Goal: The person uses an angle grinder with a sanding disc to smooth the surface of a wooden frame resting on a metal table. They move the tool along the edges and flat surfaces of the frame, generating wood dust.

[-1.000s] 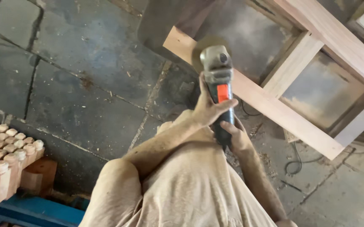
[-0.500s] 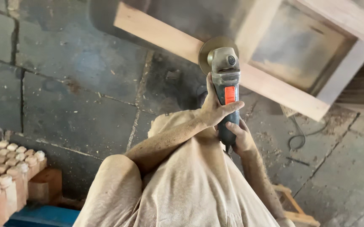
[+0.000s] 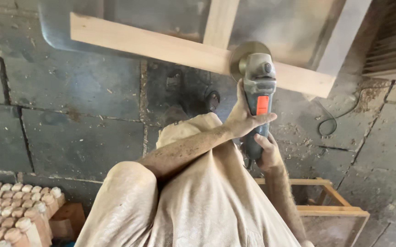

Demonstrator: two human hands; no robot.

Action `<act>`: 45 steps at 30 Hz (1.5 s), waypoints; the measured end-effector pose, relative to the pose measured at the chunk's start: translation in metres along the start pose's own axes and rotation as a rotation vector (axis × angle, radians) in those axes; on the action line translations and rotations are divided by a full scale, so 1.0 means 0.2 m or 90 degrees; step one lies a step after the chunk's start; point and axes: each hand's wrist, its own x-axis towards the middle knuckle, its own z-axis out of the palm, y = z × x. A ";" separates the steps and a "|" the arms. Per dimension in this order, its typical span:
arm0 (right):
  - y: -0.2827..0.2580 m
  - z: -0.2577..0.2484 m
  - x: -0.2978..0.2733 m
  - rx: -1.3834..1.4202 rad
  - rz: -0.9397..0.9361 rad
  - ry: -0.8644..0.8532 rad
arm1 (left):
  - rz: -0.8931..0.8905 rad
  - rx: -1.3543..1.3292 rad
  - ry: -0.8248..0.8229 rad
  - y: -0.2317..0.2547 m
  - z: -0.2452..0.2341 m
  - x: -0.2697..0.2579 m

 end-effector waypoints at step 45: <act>0.45 1.76 0.71 -0.212 0.118 -0.207 | 0.133 -0.087 0.334 0.56 -1.82 -0.45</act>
